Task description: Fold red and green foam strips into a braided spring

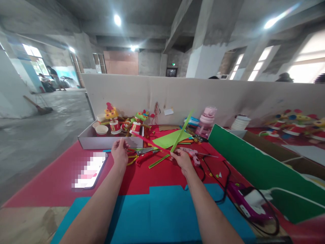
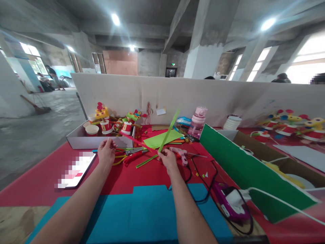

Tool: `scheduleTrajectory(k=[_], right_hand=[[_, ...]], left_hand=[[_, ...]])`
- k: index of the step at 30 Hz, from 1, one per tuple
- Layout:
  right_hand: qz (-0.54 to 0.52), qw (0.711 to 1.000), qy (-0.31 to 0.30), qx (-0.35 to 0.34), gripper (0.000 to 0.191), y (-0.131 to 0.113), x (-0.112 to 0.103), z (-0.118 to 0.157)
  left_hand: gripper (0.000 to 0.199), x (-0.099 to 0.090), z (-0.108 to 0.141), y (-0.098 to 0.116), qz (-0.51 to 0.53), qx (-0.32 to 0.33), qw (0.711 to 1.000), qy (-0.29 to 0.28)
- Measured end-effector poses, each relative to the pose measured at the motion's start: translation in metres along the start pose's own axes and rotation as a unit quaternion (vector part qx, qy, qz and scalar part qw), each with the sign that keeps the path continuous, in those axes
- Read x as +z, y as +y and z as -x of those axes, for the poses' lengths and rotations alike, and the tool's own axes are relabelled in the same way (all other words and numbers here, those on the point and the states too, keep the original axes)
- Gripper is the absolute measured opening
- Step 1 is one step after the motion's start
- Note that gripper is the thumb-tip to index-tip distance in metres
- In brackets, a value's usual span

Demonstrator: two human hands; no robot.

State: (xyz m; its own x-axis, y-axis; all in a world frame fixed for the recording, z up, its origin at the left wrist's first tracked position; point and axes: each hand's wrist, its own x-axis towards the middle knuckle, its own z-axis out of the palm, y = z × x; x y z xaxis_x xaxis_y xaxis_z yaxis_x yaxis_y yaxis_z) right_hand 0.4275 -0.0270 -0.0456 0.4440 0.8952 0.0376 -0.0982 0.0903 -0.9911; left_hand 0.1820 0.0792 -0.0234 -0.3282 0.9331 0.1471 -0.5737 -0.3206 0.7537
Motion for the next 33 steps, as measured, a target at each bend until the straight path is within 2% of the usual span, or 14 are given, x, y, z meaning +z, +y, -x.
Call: scheduleTrajectory(k=[2,5,9,12,17,21,26,33], right_hand=[[-0.087,0.996,0.007,0.003,0.035,-0.002,0.004,0.002],[-0.183,0.983,-0.001,-0.008,0.036,-0.004,0.017,0.007],[-0.209,0.977,-0.026,0.013,0.034,-0.001,0.034,0.014],[-0.203,0.978,-0.039,0.021,0.032,0.001,0.041,0.019],[-0.178,0.981,-0.073,0.011,0.030,0.004,0.047,0.023],[-0.165,0.983,-0.082,0.006,0.030,0.007,0.048,0.022],[-0.140,0.985,-0.101,0.000,0.028,0.007,0.046,0.023],[-0.190,0.972,-0.132,0.033,0.032,0.004,0.047,0.025]], left_hand=[[0.034,0.005,0.006,0.001,-0.011,0.014,0.999,-0.029],[0.030,0.017,0.027,-0.001,-0.066,0.019,0.990,-0.126],[0.026,0.031,0.062,-0.012,-0.144,-0.036,0.954,-0.260],[0.028,0.033,0.078,-0.022,-0.173,-0.076,0.931,-0.314],[0.029,0.029,0.084,-0.034,-0.184,-0.094,0.914,-0.349],[0.029,0.027,0.083,-0.038,-0.192,-0.101,0.912,-0.348],[0.029,0.028,0.085,-0.033,-0.182,-0.121,0.915,-0.338],[0.031,0.029,0.084,-0.026,-0.177,-0.141,0.920,-0.320]])
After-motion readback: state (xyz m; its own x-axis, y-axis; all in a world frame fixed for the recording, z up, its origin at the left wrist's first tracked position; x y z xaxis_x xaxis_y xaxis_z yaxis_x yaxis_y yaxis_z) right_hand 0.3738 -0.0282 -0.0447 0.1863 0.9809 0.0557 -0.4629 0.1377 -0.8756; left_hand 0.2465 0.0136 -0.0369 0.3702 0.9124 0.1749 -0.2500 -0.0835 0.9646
